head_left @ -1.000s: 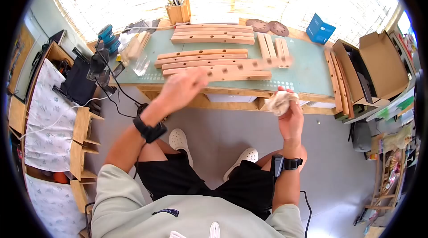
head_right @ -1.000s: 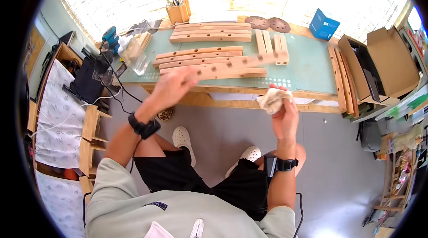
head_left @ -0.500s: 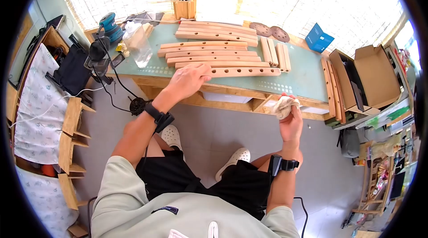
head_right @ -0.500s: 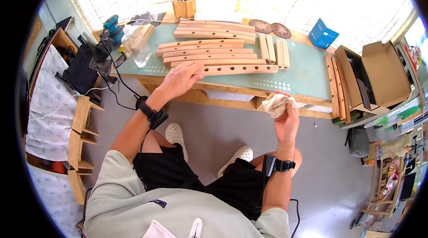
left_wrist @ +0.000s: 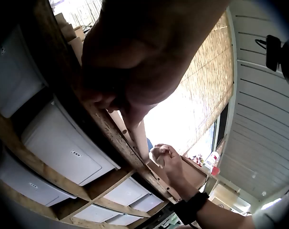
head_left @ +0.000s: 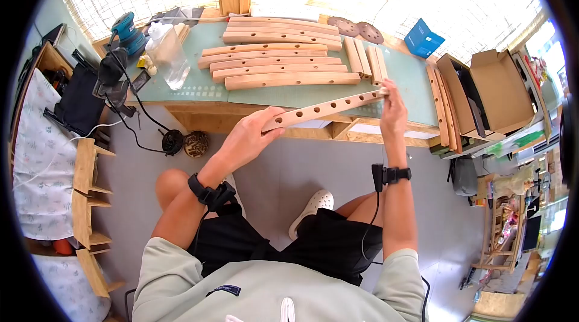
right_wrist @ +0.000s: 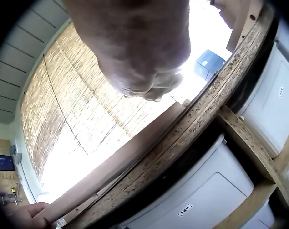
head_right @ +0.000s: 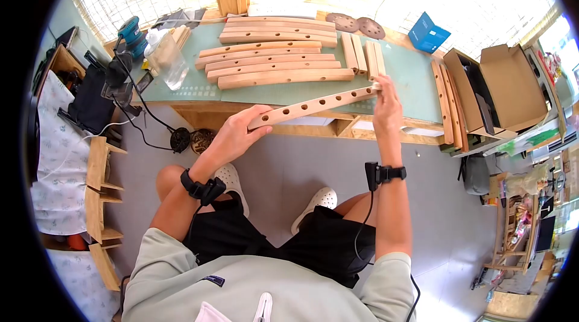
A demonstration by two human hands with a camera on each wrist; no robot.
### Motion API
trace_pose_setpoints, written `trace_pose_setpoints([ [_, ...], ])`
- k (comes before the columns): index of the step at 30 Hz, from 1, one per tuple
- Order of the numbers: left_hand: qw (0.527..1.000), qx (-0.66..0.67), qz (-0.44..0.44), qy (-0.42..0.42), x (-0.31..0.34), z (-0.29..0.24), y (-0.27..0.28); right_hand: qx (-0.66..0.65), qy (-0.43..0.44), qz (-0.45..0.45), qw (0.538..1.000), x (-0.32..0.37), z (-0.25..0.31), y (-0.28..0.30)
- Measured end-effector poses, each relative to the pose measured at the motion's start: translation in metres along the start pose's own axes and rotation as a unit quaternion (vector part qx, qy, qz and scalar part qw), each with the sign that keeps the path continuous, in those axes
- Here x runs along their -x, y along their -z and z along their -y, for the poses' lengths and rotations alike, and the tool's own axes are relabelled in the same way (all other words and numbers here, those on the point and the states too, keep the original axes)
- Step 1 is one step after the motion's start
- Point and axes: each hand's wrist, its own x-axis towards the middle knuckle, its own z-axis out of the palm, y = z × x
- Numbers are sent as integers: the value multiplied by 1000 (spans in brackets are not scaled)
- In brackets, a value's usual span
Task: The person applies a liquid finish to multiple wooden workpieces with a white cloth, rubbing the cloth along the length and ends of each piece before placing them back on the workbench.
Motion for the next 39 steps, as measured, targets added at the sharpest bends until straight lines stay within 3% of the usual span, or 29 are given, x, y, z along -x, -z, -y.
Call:
trace_pose_setpoints([
  [5, 999, 22, 5, 38, -1, 8, -8, 71, 56, -53, 995, 14, 8, -32],
  [8, 997, 60, -6, 46, 0, 13, -11, 23, 73, -54, 996, 35, 52, -56],
  [9, 995, 77, -11, 56, 4, 18, -13, 12, 95, -50, 994, 55, 99, -73],
  [10, 996, 75, -14, 42, 4, 23, -16, 10, 78, -39, 996, 56, 99, -74],
  [12, 994, 91, -22, 55, 7, 26, -19, -11, 135, -28, 990, 85, 161, -95],
  [17, 985, 158, -73, 6, 5, 43, -31, -103, 137, -17, 985, 106, 205, -115],
  [19, 920, 381, -86, -13, 4, 47, -34, -138, 128, -14, 982, 104, 218, -112],
  [20, 804, 585, -43, 92, 2, 54, -34, -173, 99, 13, 980, 107, 230, -107],
  [21, 805, 586, -36, 91, 1, 52, -35, -209, 71, 39, 975, 110, 240, -102],
  [22, 906, 417, -44, 62, 0, 49, -36, -312, 59, 111, 942, 109, 241, -100],
  [23, 971, 232, -53, 29, 0, 47, -36, -448, -23, 187, 874, 110, 248, -93],
  [25, 968, 248, -41, 28, -3, 42, -33, -589, -58, 146, 793, 102, 247, -74],
  [27, 957, 267, -94, -60, -2, 35, -33, -680, -153, 56, 715, 100, 221, -57],
  [28, 924, 378, -63, 6, 0, 32, -35, -671, -170, 16, 721, 93, 207, -44],
  [29, 923, 378, -63, 3, 0, 31, -33, -662, -185, -24, 726, 80, 190, -30],
  [32, 925, 374, -5, 62, 1, 27, -21, -413, -135, -197, 879, 51, 100, -11],
  [34, 921, 382, 18, 78, 0, 23, -16, -211, -43, -206, 955, 33, 33, -1],
  [39, 920, 378, 18, 105, -5, 19, -11, -45, 11, -131, 990, -3, -16, 3],
])
